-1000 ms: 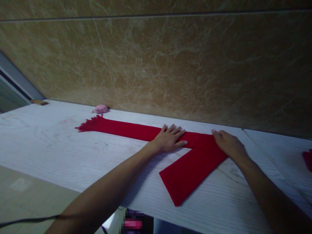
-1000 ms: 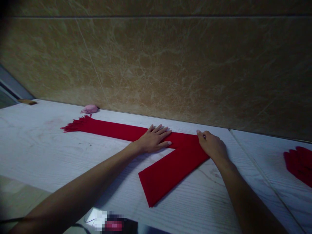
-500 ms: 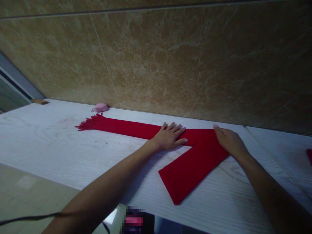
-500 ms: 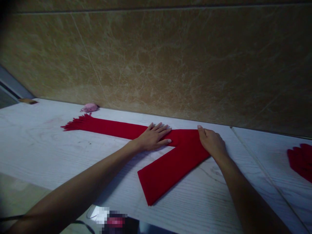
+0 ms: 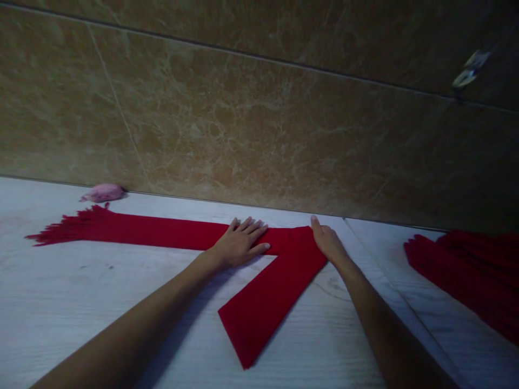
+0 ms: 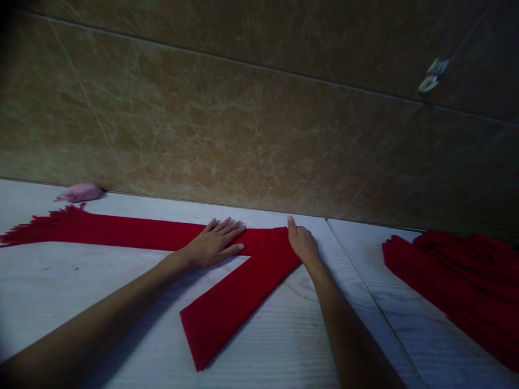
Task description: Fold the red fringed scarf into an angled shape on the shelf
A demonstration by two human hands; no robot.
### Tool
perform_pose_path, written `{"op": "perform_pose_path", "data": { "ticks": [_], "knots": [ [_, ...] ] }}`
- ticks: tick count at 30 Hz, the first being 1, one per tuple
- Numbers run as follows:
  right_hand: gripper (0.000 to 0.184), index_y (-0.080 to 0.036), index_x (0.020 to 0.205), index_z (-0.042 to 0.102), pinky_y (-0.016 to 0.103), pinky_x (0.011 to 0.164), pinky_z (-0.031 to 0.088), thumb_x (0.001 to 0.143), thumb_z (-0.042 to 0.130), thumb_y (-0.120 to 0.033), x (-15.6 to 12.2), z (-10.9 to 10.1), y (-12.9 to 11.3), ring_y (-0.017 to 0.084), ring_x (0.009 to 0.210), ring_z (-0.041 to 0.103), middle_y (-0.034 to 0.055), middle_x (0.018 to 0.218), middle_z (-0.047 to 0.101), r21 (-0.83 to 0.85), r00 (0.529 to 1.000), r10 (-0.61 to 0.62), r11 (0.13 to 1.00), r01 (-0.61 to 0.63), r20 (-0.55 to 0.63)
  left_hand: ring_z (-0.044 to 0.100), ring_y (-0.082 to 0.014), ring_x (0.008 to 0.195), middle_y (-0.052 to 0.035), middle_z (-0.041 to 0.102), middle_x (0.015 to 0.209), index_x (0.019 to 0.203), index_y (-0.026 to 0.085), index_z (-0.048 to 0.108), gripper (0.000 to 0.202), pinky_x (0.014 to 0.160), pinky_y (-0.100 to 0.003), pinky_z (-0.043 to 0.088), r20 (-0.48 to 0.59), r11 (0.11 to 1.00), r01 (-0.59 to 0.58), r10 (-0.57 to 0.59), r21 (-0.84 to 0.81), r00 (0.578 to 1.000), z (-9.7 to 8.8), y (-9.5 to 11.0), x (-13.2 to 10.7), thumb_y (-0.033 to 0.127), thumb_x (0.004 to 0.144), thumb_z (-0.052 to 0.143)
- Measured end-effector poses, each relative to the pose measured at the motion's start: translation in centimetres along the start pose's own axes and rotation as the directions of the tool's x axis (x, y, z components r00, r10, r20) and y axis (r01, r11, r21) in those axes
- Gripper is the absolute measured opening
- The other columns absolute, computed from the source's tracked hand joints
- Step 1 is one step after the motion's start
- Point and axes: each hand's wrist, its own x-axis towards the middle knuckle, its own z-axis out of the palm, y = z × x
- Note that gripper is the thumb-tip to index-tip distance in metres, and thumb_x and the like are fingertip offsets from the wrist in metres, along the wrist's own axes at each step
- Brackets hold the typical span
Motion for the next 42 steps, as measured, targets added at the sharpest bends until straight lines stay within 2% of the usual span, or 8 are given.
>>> {"op": "perform_pose_path", "data": {
  "ticks": [6,13,16,20,22,26,38,42],
  "knots": [
    [0.07,-0.016,0.086,0.079,0.033,0.076,0.051,0.111,0.02,-0.047,-0.2,0.1,-0.8,0.028,0.09,0.074,0.0176,0.092,0.079,0.013,0.998,0.048,0.999,-0.049,0.048,0.02,-0.0328,0.159,-0.0085,0.032,0.168,0.164,0.026,0.032,0.071,0.127,-0.062,0.014,0.029,1.0,0.016,-0.015,-0.015,0.999,-0.2,0.1,0.0,0.066,0.106,0.028],
    [0.071,-0.016,0.107,0.077,0.042,0.085,0.054,0.11,0.012,-0.045,-0.9,-1.1,-0.7,0.032,0.1,0.073,0.0194,0.106,0.078,0.024,0.994,0.108,0.994,-0.107,-0.029,0.021,-0.0326,0.159,-0.0092,0.032,0.168,0.164,0.026,0.032,0.071,0.127,-0.061,0.014,0.021,1.0,0.006,-0.006,-0.007,1.0,-0.1,0.0,0.1,0.066,0.106,0.026],
    [0.061,-0.017,0.128,0.07,0.042,0.105,0.049,0.109,0.015,-0.037,-1.4,-1.4,-1.2,0.028,0.126,0.064,0.0155,0.133,0.07,0.046,0.997,0.016,0.999,-0.012,-0.077,0.02,-0.0327,0.159,-0.0095,0.033,0.168,0.164,0.025,0.032,0.071,0.127,-0.061,0.014,0.019,1.0,0.001,-0.001,-0.005,1.0,0.0,0.0,0.1,0.066,0.106,0.026],
    [0.059,-0.015,0.154,0.049,0.05,0.126,0.025,0.108,0.026,-0.044,-2.3,0.0,-3.0,0.026,0.155,0.032,0.0135,0.165,0.039,0.053,0.963,-0.263,0.963,0.266,-0.059,0.022,-0.035,0.158,-0.0119,0.033,0.168,0.164,0.022,0.033,0.071,0.126,-0.063,0.015,0.011,1.0,-0.006,0.006,0.018,1.0,-0.1,0.1,0.1,0.064,0.107,0.028],
    [0.063,-0.012,0.157,0.044,0.053,0.127,0.023,0.108,0.026,-0.047,-2.6,0.9,-3.7,0.028,0.156,0.028,0.0158,0.167,0.035,0.041,0.951,-0.309,0.951,0.308,0.026,0.021,-0.0355,0.159,-0.0114,0.031,0.169,0.164,0.022,0.032,0.072,0.126,-0.064,0.014,0.022,1.0,-0.002,0.001,0.022,1.0,-0.1,0.2,0.1,0.065,0.106,0.028],
    [0.065,-0.007,0.158,0.041,0.049,0.127,0.023,0.108,0.022,-0.044,-2.7,1.8,-4.0,0.026,0.156,0.029,0.0165,0.166,0.035,-0.01,0.951,-0.276,0.96,0.281,0.14,0.015,-0.035,0.16,-0.0088,0.026,0.171,0.166,0.024,0.028,0.072,0.127,-0.065,0.01,0.063,0.999,0.03,-0.031,0.017,0.998,-0.4,0.4,0.0,0.065,0.106,0.027],
    [0.066,-0.014,0.155,0.048,0.056,0.125,0.028,0.106,0.024,-0.051,-1.5,3.6,-2.5,0.029,0.153,0.036,0.0156,0.163,0.042,0.053,0.942,-0.316,0.949,0.312,0.115,0.019,-0.0372,0.159,-0.0103,0.028,0.171,0.164,0.021,0.03,0.074,0.126,-0.067,0.013,0.058,0.999,0.027,-0.026,-0.016,0.998,-0.3,0.3,-0.2,0.067,0.105,0.028],
    [0.067,-0.01,0.159,0.04,0.055,0.127,0.021,0.106,0.021,-0.046,-1.3,3.5,-2.6,0.028,0.156,0.028,0.0157,0.166,0.035,0.066,0.943,-0.292,0.956,0.285,0.16,0.019,-0.0375,0.159,-0.01,0.029,0.17,0.164,0.022,0.03,0.073,0.125,-0.068,0.012,0.051,0.999,0.033,-0.031,-0.033,0.998,-0.7,0.6,-0.5,0.065,0.106,0.029]
  ]
}}
